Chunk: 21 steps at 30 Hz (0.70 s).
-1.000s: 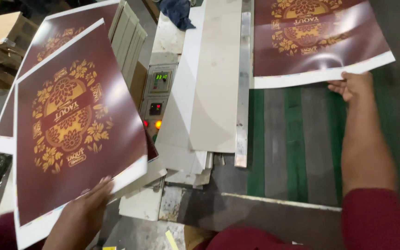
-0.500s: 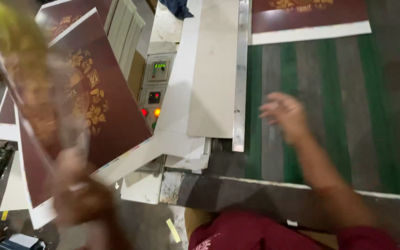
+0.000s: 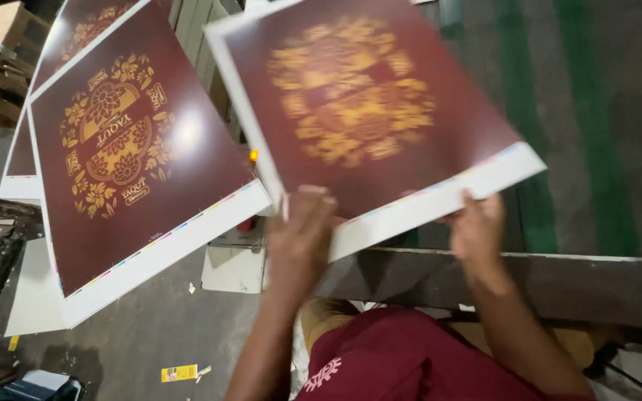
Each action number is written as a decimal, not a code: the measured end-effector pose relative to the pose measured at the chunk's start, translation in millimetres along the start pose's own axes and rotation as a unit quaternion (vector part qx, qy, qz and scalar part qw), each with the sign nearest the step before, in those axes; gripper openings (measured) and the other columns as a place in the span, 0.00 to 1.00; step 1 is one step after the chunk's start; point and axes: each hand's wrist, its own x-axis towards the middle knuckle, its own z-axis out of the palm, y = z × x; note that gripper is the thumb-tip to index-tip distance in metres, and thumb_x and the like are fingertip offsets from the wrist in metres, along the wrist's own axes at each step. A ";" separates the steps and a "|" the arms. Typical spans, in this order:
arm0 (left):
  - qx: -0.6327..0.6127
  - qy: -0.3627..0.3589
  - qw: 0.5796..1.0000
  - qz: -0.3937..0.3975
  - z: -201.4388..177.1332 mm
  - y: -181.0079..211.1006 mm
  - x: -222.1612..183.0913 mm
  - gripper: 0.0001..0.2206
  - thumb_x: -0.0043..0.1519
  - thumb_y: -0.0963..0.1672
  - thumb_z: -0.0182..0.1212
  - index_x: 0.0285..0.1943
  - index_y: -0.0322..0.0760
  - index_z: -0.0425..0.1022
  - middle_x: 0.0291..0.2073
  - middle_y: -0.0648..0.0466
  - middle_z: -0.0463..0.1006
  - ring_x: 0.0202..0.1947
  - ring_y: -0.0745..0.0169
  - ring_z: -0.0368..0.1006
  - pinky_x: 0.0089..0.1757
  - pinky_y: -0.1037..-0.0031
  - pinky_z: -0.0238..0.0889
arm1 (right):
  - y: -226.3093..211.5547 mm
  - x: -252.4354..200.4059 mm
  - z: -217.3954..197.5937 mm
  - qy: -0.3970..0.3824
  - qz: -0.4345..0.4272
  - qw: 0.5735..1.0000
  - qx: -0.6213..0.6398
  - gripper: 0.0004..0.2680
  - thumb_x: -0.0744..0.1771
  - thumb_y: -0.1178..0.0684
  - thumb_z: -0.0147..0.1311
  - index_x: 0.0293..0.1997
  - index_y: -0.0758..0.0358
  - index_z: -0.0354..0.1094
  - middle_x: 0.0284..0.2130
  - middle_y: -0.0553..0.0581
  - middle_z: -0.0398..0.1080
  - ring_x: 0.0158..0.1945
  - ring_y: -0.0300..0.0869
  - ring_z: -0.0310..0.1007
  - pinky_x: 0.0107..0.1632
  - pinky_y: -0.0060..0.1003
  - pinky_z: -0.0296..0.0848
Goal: Feeding printed cardboard sheets into a finishing or folding machine in a production environment.
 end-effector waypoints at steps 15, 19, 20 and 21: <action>0.310 -0.112 0.925 -0.189 -66.4 -117.0 -37.4 0.27 0.62 0.44 0.66 0.70 0.28 0.70 0.69 0.41 0.71 0.71 0.46 0.65 0.65 0.61 0.60 | -48.0 124.9 -190.0 0.167 -0.100 0.973 -0.120 0.17 0.75 0.60 0.41 0.76 0.60 0.49 0.51 0.63 0.74 0.38 0.44 0.79 0.34 0.37 0.82; 0.270 -0.115 0.936 -0.194 -84.8 -118.8 -23.2 0.25 0.62 0.47 0.67 0.67 0.33 0.73 0.65 0.44 0.74 0.67 0.50 0.69 0.62 0.63 0.65 | -23.6 184.1 -179.8 0.145 -0.078 0.977 -0.133 0.16 0.76 0.57 0.41 0.75 0.54 0.48 0.52 0.61 0.73 0.40 0.46 0.81 0.32 0.38 0.82; 0.270 -0.113 0.936 -0.196 -89.9 -119.7 -20.2 0.25 0.62 0.47 0.67 0.67 0.33 0.73 0.65 0.44 0.74 0.67 0.50 0.69 0.62 0.63 0.65 | -19.1 203.6 -178.0 0.143 -0.079 0.977 -0.134 0.16 0.76 0.57 0.41 0.75 0.54 0.48 0.52 0.61 0.73 0.40 0.46 0.81 0.32 0.38 0.82; 0.255 -0.151 0.934 -0.197 -94.8 -121.3 -16.5 0.28 0.58 0.49 0.68 0.66 0.32 0.73 0.65 0.44 0.73 0.67 0.50 0.68 0.60 0.63 0.65 | -15.1 224.9 -174.7 0.130 -0.072 0.978 -0.143 0.14 0.76 0.55 0.41 0.73 0.53 0.48 0.52 0.61 0.72 0.41 0.47 0.81 0.32 0.39 0.83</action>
